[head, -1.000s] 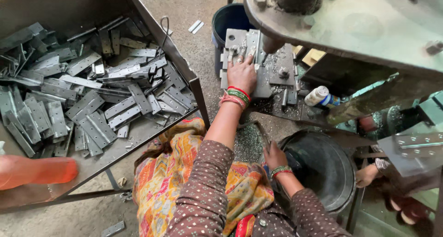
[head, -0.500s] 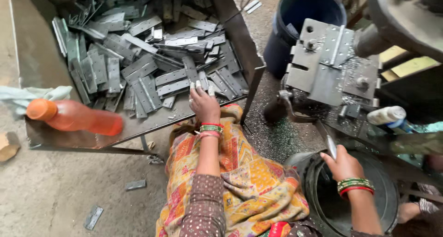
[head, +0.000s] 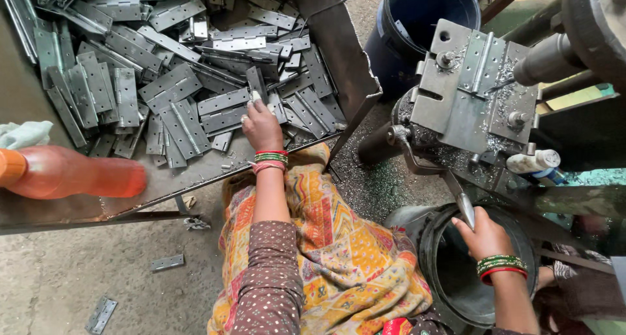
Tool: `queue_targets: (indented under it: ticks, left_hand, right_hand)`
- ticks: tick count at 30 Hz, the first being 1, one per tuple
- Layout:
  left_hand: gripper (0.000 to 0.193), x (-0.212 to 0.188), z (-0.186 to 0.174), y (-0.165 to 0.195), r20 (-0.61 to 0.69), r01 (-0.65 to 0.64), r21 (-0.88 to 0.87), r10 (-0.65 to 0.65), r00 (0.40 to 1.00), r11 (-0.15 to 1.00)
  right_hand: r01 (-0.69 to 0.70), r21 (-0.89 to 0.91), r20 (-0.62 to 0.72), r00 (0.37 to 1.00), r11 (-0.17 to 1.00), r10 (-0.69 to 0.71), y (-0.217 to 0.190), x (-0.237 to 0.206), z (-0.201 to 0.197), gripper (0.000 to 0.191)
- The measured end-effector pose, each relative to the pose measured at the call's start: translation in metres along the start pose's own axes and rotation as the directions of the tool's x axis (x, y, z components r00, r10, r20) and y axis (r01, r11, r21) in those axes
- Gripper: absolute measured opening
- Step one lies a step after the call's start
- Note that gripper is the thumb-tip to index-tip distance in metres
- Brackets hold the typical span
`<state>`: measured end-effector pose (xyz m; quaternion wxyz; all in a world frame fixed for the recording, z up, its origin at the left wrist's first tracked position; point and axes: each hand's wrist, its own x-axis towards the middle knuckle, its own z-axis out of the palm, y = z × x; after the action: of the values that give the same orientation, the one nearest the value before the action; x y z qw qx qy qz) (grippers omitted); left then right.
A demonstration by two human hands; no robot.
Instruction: The person sits on the floor and repeatedly picks up metal hinge pieces from a bin, places them into a punch press machine, and operates the lever to process them. The person handles the metal pieces one at a time and returns the processed pieces to the bin.
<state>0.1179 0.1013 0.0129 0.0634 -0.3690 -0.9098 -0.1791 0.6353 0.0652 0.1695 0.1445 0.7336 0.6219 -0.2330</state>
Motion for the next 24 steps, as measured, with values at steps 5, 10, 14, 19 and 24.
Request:
queue_targets:
  ticks: [5, 10, 14, 19, 24]
  left_hand:
    - [0.053, 0.005, -0.011, -0.033, -0.007, 0.110, -0.394, -0.123, 0.992, 0.913]
    - [0.053, 0.024, -0.023, -0.041, 0.023, 0.151, -0.676, -0.184, 0.983, 0.721]
    - [0.048, -0.003, -0.063, -0.023, 0.304, 0.325, -0.943, -0.213, 0.929, 0.073]
    - [0.037, -0.075, -0.163, 0.048, 0.323, 0.322, -0.923, 0.031, 0.946, -0.211]
    - [0.036, -0.106, -0.227, 0.160, 0.163, 0.186, -0.981, 0.305, 0.938, -0.048]
  right_hand:
    - [0.002, 0.014, 0.001, 1.000, 1.000, -0.002, 0.002, 0.003, 0.003, 0.049]
    - [0.098, -0.024, -0.078, 0.992, 0.995, -0.100, 0.003, 0.008, 0.009, 0.051]
    - [0.020, 0.093, 0.016, 1.000, 0.995, -0.021, 0.005, 0.008, 0.013, 0.050]
    - [0.189, 0.055, -0.110, 0.977, 0.980, -0.182, 0.004, 0.007, 0.015, 0.051]
    - [0.214, 0.058, -0.115, 0.972, 0.975, -0.206, 0.001, 0.009, 0.017, 0.051]
